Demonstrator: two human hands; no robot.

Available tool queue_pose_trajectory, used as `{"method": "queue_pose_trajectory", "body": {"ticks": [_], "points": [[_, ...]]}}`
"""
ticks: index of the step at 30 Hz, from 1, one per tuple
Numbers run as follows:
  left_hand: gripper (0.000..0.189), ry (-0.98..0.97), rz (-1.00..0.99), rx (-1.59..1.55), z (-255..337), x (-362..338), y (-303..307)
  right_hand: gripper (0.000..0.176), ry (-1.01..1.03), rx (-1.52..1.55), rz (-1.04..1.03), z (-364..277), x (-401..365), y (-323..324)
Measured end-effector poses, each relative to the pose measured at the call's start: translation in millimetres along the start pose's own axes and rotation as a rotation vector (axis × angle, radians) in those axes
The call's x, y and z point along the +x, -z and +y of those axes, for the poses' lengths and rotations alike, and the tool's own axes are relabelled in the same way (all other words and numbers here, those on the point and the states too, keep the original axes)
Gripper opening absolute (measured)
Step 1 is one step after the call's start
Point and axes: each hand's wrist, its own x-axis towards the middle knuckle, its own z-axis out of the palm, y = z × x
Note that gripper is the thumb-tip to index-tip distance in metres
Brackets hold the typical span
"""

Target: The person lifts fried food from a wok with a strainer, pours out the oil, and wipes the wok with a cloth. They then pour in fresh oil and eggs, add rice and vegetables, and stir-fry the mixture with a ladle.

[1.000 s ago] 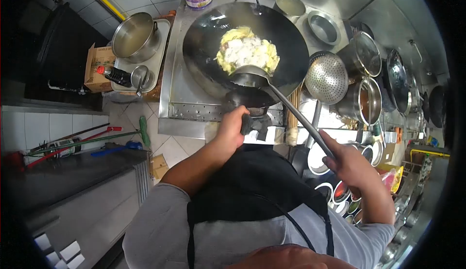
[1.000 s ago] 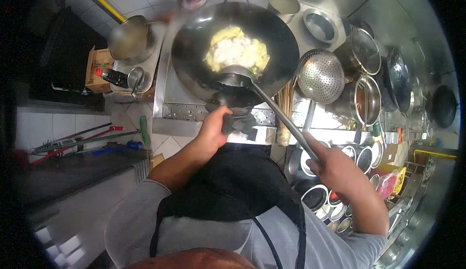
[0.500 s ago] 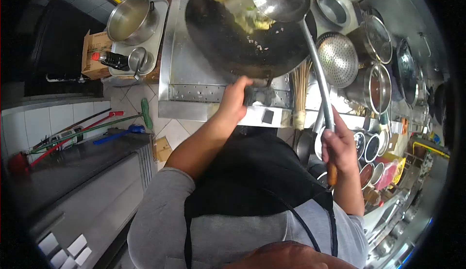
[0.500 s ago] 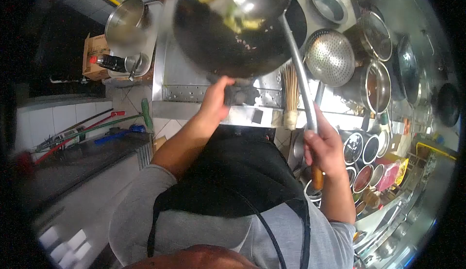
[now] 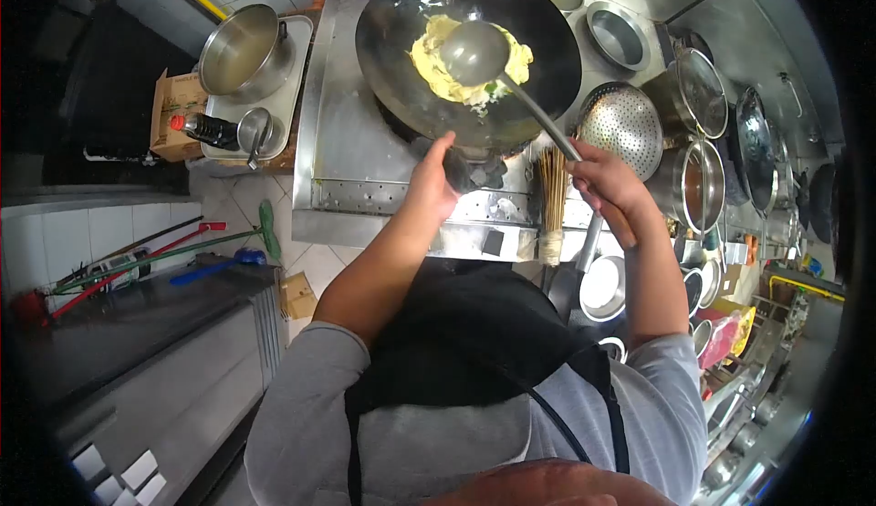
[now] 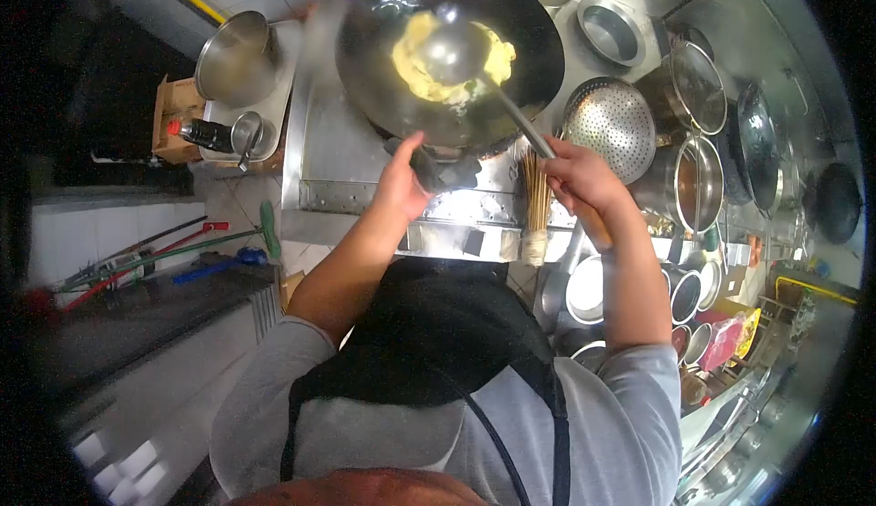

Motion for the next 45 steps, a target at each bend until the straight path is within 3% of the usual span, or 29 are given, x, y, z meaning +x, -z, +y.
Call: {"method": "queue_pose_trajectory", "body": {"ticks": [2, 4, 5, 6, 8, 10, 12, 13, 15, 17, 18, 20, 24, 25, 28, 29, 30, 32, 33, 34, 36, 37, 38, 40, 42, 43, 44, 45], "points": [[0.038, 0.032, -0.047, -0.056, 13, -23, -18, 0.058, 0.030, -0.107, 0.061, -2, 9, -4], [0.038, 0.065, -0.079, -0.109, 14, -34, -17, 0.059, 0.182, -0.646, 0.439, -11, -4, -33], [0.044, -0.019, -0.080, -0.066, 11, -29, -14, 0.063, 0.405, -0.949, 0.609, 13, 12, -27], [0.050, -0.093, -0.076, -0.020, 5, -26, -8, 0.063, 0.398, -0.945, 0.608, 31, 24, -22], [0.046, -0.078, -0.026, 0.018, -3, -9, 5, 0.066, 0.178, -1.169, 0.512, 35, 30, -27], [0.043, -0.075, 0.008, 0.056, -2, 14, 14, 0.072, 0.196, -1.173, 0.462, 34, 21, -26], [0.034, 0.151, -0.017, 0.153, 0, 30, 14, 0.073, 0.215, -1.321, 0.444, 30, -9, -32], [0.034, 0.152, -0.033, 0.156, -3, 30, 10, 0.073, 0.227, -1.399, 0.438, 26, -27, -35], [0.017, 0.101, 0.085, 0.208, -10, 14, 6, 0.075, 0.163, -1.314, 0.397, 20, -77, -51], [0.017, 0.085, 0.060, 0.207, -14, -41, 1, 0.079, 0.159, -1.072, 0.245, 3, -142, -59], [0.017, 0.068, 0.037, 0.205, -12, -60, -5, 0.079, 0.168, -1.070, 0.255, -7, -163, -63], [0.017, 0.068, 0.051, 0.224, -12, -80, -13, 0.079, 0.094, -1.052, 0.081, -13, -192, -72], [0.018, 0.150, -0.053, 0.164, -5, -27, 1, 0.072, -0.002, -1.199, 0.285, 31, -106, -90], [0.019, 0.144, -0.082, 0.143, -7, -23, 8, 0.072, 0.127, -1.175, 0.364, 54, -76, -88], [0.019, 0.097, 0.051, 0.200, -30, -68, 52, 0.072, 0.164, -1.098, 0.556, 71, -49, -99], [0.031, -0.064, -0.015, 0.330, -37, -81, 59, 0.072, 0.176, -1.095, 0.571, 64, -58, -95], [0.030, -0.144, 0.031, 0.309, -41, -89, 58, 0.072, 0.201, -1.040, 0.539, 58, -80, -91], [0.029, 0.067, -0.175, 0.356, -29, -88, 55, 0.076, 0.335, -0.935, 0.510, 54, -115, -81], [0.030, 0.138, -0.050, 0.298, -22, -72, 40, 0.075, 0.287, -0.902, 0.454, 43, -130, -76], [0.033, 0.085, -0.177, 0.417, -8, -71, 17, 0.073, 0.239, -0.866, 0.398, 32, -147, -76], [0.036, 0.090, 0.019, 0.348, -9, -47, 17, 0.071, 0.045, -0.805, 0.300, 14, -173, -86], [0.036, 0.056, 0.009, 0.314, -11, -48, 16, 0.069, 0.096, -0.906, 0.291, 19, -175, -87], [0.036, 0.032, 0.010, 0.281, -16, -52, 19, 0.070, 0.134, -0.902, 0.241, 15, -175, -90], [0.036, 0.076, -0.035, 0.338, -10, -38, 22, 0.071, 0.066, -1.031, 0.330, 26, -147, -99], [0.017, 0.080, -0.037, 0.222, -3, -23, 14, 0.071, 0.083, -0.997, 0.375, 35, -102, -100], [0.019, 0.098, -0.102, 0.234, -3, -22, 26, 0.071, 0.159, -1.009, 0.414, 59, -80, -98], [0.021, 0.115, -0.030, 0.256, -3, -50, 24, 0.070, 0.245, -1.024, 0.461, 70, -63, -92], [0.022, 0.097, -0.044, 0.270, -13, -65, 49, 0.069, 0.227, -0.973, 0.514, 63, -70, -103]]}}
